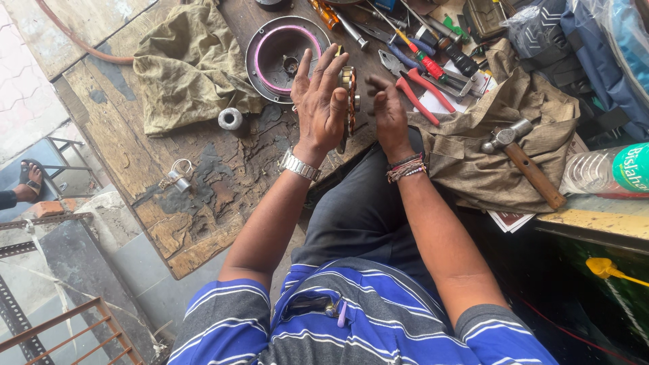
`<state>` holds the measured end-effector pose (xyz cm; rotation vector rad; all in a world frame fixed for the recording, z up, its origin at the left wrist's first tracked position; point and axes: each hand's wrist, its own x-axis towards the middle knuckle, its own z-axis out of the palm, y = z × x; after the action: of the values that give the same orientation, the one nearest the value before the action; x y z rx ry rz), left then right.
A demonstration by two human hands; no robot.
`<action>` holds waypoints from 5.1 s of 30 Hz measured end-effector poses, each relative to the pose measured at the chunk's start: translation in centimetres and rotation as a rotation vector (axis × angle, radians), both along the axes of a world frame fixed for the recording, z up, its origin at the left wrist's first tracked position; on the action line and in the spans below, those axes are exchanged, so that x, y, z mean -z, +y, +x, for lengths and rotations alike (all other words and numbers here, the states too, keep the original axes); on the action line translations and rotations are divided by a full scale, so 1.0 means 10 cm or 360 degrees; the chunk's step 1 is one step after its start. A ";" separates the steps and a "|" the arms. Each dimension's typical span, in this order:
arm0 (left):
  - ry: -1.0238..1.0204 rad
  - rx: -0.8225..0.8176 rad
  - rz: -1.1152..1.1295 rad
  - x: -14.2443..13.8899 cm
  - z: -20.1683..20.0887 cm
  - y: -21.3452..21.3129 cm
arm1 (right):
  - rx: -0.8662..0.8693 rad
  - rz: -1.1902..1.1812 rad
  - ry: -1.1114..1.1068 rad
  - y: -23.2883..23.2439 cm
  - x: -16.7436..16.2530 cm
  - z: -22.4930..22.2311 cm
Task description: The person disassembles a circular brass-colored electrical component on a cluttered workbench. They use a hammer to tap a central shaft, then use screwdrivers to remove screws and separate the housing. The person inspects the internal copper windings and reassembles the component, tapping the shaft again with the hammer.
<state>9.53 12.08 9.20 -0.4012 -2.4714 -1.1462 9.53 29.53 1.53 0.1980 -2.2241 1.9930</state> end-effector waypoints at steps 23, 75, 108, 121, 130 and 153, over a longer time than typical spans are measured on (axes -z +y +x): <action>0.0009 0.0019 0.0006 -0.05 -0.01 -0.02 | 0.0335 0.0149 -0.0114 -0.02 0.06 -0.03; 0.0015 -0.0002 0.0131 0.06 -0.17 -0.19 | 0.0074 0.0185 0.0031 -0.02 -0.05 0.05; -0.1054 0.0020 0.3246 0.58 0.63 -0.14 | -0.0410 -0.1766 -0.0910 0.08 -0.04 0.55; -0.0738 -0.0111 0.2456 0.11 1.18 -1.09 | -0.0047 -0.0459 -0.0966 -0.86 -0.03 -0.75; -0.0688 -0.0189 0.1403 0.20 0.37 -0.62 | 0.0170 0.0220 -0.0253 0.10 0.06 -0.39; -0.0441 -0.0276 0.0070 -0.09 -0.70 -0.07 | 0.0001 0.0939 0.0305 0.50 -0.63 -0.26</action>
<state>2.55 11.36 10.13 -0.0135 -2.6458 -1.2521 6.96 34.57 7.88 0.4284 -2.6025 1.2000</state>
